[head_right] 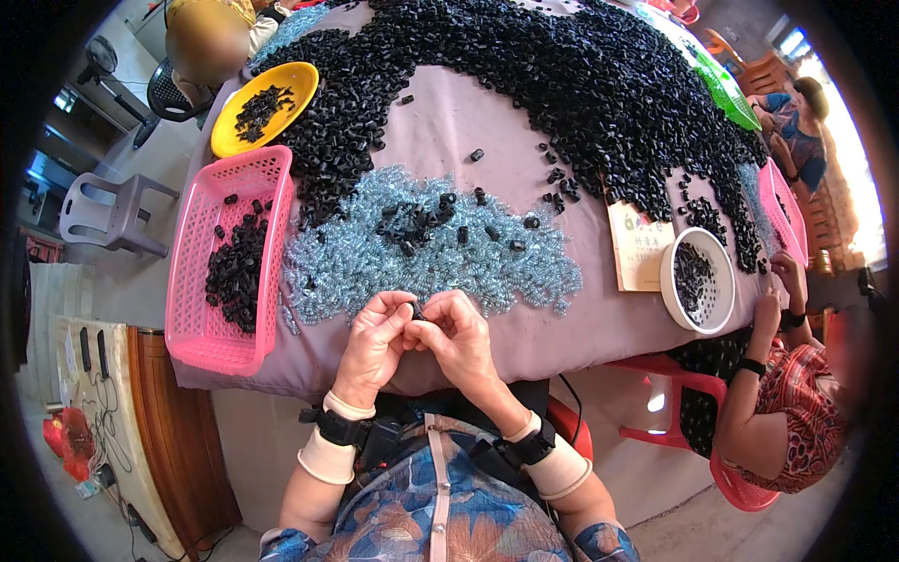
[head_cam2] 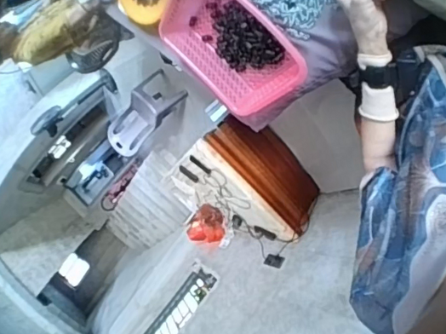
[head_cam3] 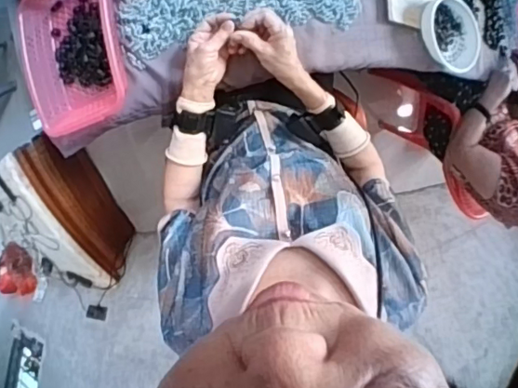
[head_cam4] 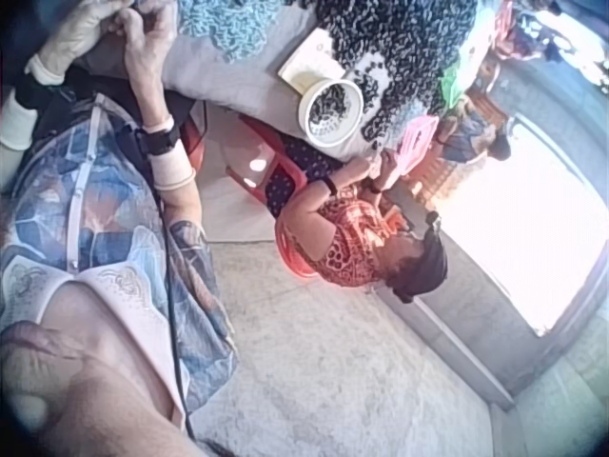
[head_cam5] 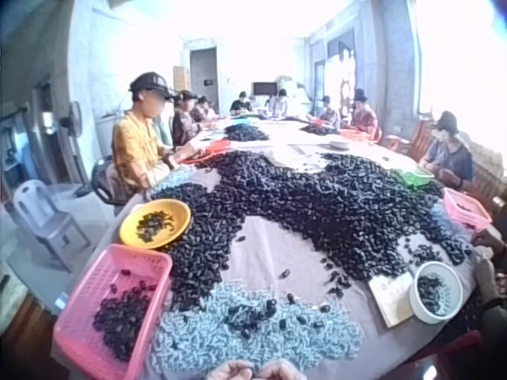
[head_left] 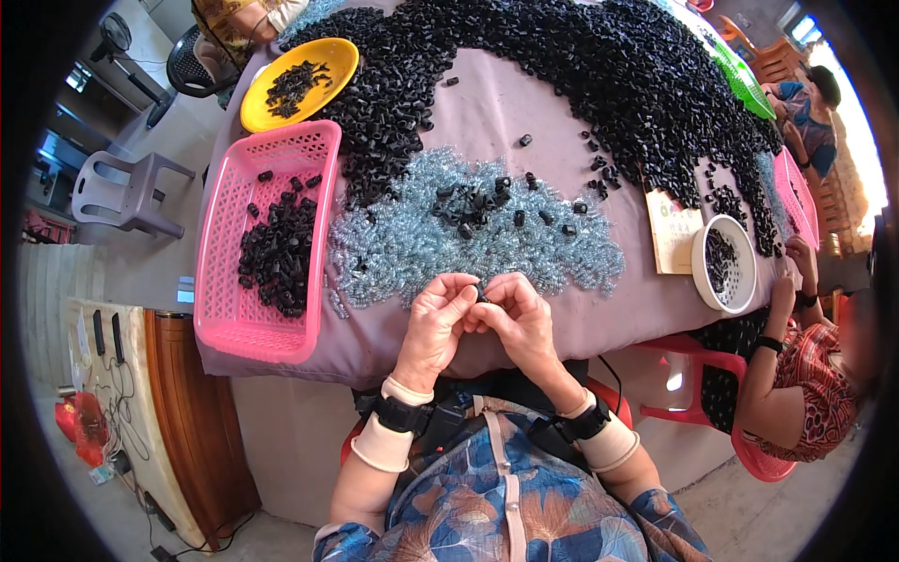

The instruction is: Sorting small black plastic or rubber shoe components from a pile on a table.

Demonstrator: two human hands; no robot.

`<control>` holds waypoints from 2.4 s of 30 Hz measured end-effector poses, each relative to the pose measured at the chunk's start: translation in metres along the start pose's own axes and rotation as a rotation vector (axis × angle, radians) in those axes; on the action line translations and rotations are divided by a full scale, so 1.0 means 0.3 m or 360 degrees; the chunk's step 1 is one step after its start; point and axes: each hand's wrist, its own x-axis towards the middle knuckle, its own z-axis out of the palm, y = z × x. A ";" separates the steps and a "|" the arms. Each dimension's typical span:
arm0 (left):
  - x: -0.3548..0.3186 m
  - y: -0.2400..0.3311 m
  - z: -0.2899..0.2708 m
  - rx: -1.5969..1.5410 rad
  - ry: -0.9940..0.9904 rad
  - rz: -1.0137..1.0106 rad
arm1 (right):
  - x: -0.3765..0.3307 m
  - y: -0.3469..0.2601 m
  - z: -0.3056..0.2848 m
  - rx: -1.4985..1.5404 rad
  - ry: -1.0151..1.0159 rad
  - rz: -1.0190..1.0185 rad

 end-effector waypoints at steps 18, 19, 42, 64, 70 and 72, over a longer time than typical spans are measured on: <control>-0.002 0.017 -0.015 0.0108 -0.0135 -0.0084 | 0.010 -0.042 -0.012 -0.0161 -0.0294 0.0083; -0.001 0.018 -0.017 0.0109 -0.0136 -0.0085 | 0.010 -0.040 -0.011 -0.0161 -0.0291 0.0067; -0.003 0.023 -0.002 0.0064 -0.0109 -0.0103 | 0.013 -0.055 -0.005 -0.0200 -0.0229 0.0039; -0.109 0.467 -0.112 0.1085 0.1202 0.1134 | 0.020 -0.096 -0.030 -0.1503 -0.0098 -0.0485; -0.057 0.305 -0.005 0.1631 0.0578 0.1079 | 0.029 -0.038 0.012 -0.1776 -0.0058 -0.0523; -0.030 0.243 0.009 0.1578 0.0455 0.0888 | 0.028 -0.029 0.023 -0.1862 -0.0002 -0.0504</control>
